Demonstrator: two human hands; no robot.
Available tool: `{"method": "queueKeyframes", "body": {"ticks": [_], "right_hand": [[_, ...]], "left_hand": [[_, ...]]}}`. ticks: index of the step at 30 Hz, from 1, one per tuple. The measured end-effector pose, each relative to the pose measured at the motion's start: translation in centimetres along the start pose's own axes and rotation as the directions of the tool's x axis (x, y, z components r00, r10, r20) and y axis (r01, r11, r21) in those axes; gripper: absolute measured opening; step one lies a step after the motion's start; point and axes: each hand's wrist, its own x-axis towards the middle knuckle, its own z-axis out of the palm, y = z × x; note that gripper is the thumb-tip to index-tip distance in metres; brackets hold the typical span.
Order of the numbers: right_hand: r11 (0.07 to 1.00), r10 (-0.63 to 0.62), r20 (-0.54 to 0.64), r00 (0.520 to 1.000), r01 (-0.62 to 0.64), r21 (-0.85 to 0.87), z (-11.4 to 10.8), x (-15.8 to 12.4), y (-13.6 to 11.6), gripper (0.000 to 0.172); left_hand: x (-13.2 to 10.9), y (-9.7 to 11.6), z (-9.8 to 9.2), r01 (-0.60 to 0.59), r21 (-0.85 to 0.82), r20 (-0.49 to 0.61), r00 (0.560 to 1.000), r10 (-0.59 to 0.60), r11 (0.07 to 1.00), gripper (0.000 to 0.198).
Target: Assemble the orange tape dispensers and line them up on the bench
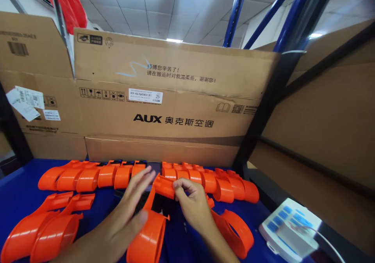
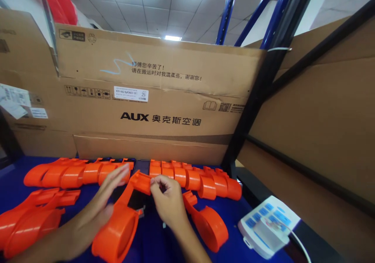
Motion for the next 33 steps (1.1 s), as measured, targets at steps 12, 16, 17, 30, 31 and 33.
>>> {"method": "queueKeyframes", "body": {"ticks": [12, 16, 17, 30, 31, 33], "right_hand": [[0.826, -0.015, 0.271, 0.963, 0.164, -0.54, -0.4, -0.8, -0.3, 0.019], [0.73, 0.081, 0.418, 0.905, 0.232, -0.643, -0.1, -1.5, -0.7, 0.01], [0.724, 0.095, 0.437, 0.894, 0.24, -0.647, 0.0, -1.6, -0.8, 0.007], [0.917, 0.099, 0.354, 0.93, 0.053, -0.396, -0.3, -1.0, 0.1, 0.01], [0.948, 0.114, 0.324, 0.939, -0.005, -0.318, -0.4, -0.8, 0.3, 0.009], [0.986, 0.137, 0.272, 0.952, -0.106, -0.126, -0.5, -0.5, 0.6, 0.008]], "left_hand": [[3.1, -3.0, 1.8, 0.284, -0.723, -0.116, 0.848, -0.516, 0.63, 0.082], [2.3, -3.3, 1.2, 0.272, -0.77, -0.167, 0.788, -0.593, 0.578, 0.082], [2.3, -3.3, 1.1, 0.277, -0.769, -0.167, 0.784, -0.598, 0.577, 0.081], [2.3, -3.2, 1.5, 0.278, -0.748, -0.159, 0.806, -0.57, 0.602, 0.084], [2.3, -3.1, 1.5, 0.271, -0.744, -0.167, 0.809, -0.563, 0.61, 0.083], [2.2, -3.1, 1.7, 0.27, -0.735, -0.17, 0.814, -0.555, 0.622, 0.082]]}}
